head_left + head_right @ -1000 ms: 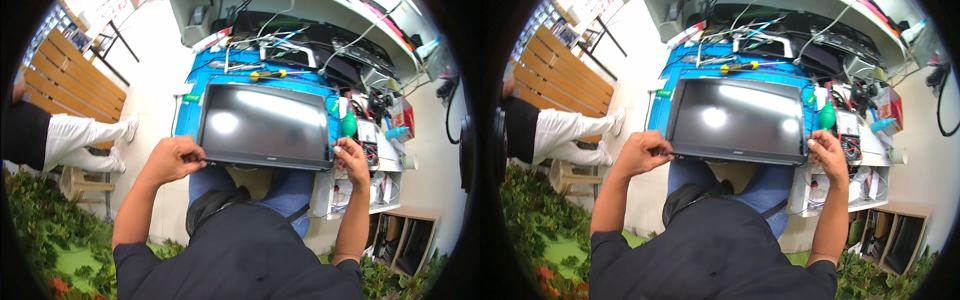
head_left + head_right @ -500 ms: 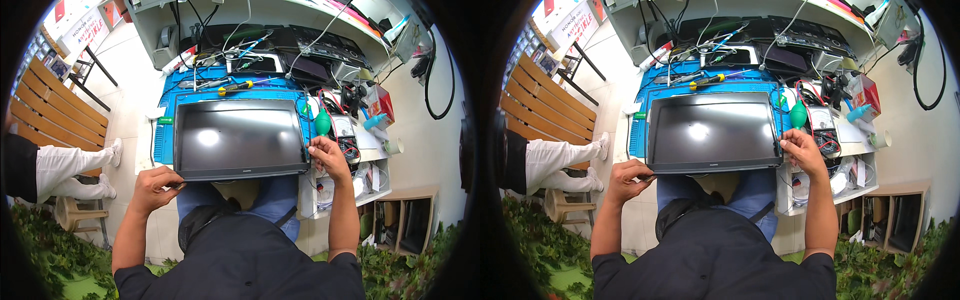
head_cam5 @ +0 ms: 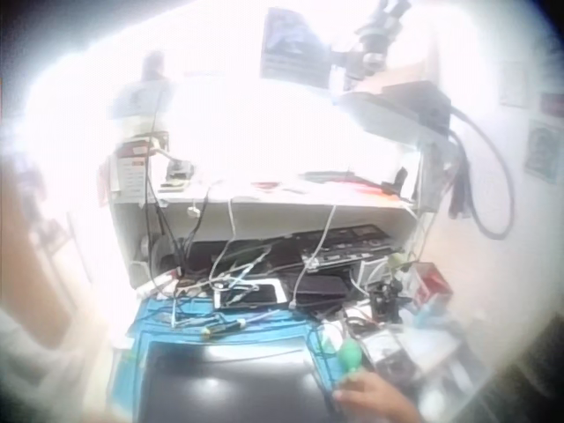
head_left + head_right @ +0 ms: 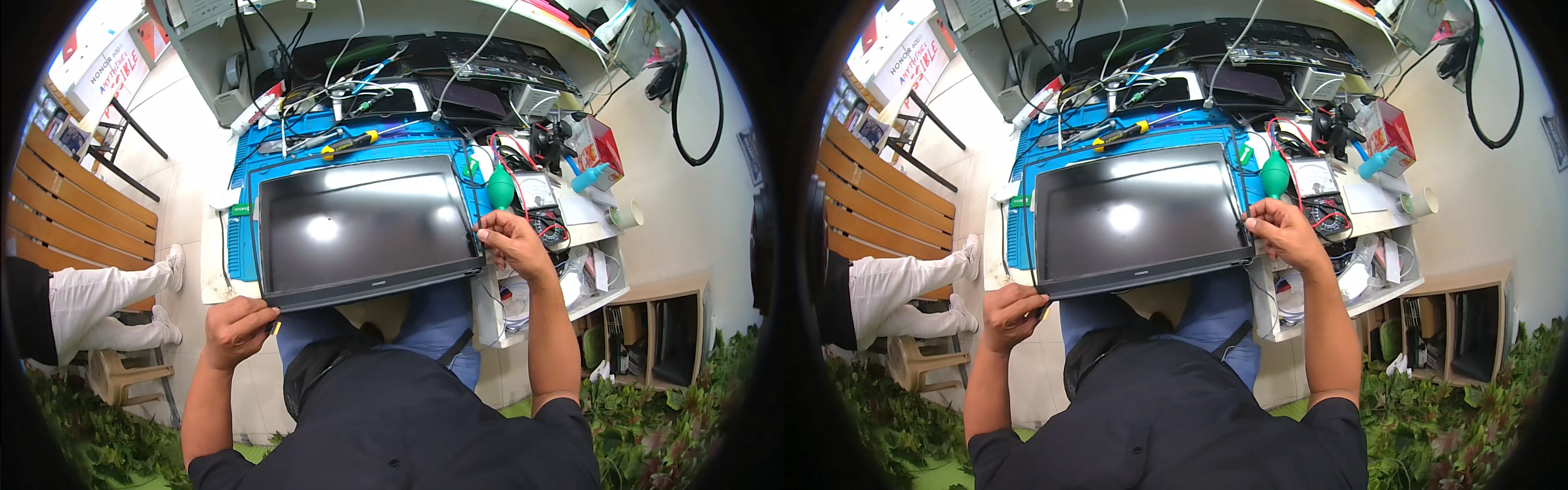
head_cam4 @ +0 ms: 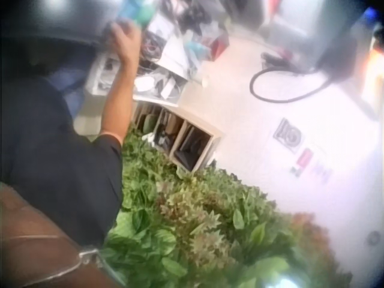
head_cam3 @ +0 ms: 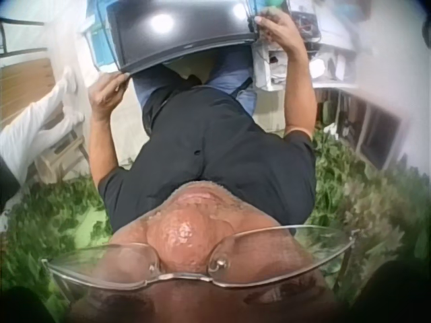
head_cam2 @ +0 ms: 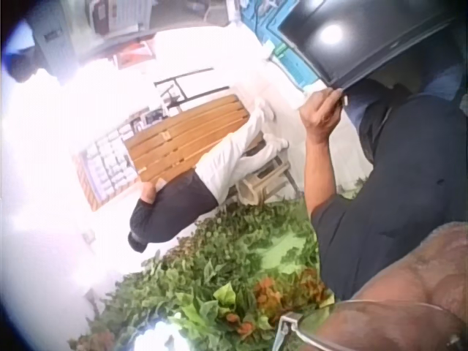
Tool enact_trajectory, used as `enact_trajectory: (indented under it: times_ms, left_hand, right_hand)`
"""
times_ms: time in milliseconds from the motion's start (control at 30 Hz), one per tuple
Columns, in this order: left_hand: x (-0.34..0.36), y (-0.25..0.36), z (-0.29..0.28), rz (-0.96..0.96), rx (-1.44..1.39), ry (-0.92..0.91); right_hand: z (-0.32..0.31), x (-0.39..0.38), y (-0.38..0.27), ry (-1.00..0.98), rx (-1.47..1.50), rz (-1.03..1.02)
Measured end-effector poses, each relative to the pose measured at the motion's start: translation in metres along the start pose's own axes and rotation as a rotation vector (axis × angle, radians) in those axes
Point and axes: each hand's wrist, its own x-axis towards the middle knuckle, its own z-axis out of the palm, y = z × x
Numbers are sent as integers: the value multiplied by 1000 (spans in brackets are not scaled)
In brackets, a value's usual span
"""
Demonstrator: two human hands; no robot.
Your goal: The person detaches internal components from the base of a laptop, lifts the main board away, and then fits a replacement screen panel into the upper assembly.
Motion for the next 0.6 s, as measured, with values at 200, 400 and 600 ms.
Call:
enact_trajectory:
  times_ms: [200,400,600]
  left_hand:
    - [-3,-3,8,92,50,13]
    - [-8,-3,-4,-23,1,-26]
    - [2,-23,-6,-740,-855,81]
  right_hand:
    - [-5,1,2,-15,0,-3]
    - [2,5,-4,-19,-23,37]
    - [2,-5,5,75,-40,-7]
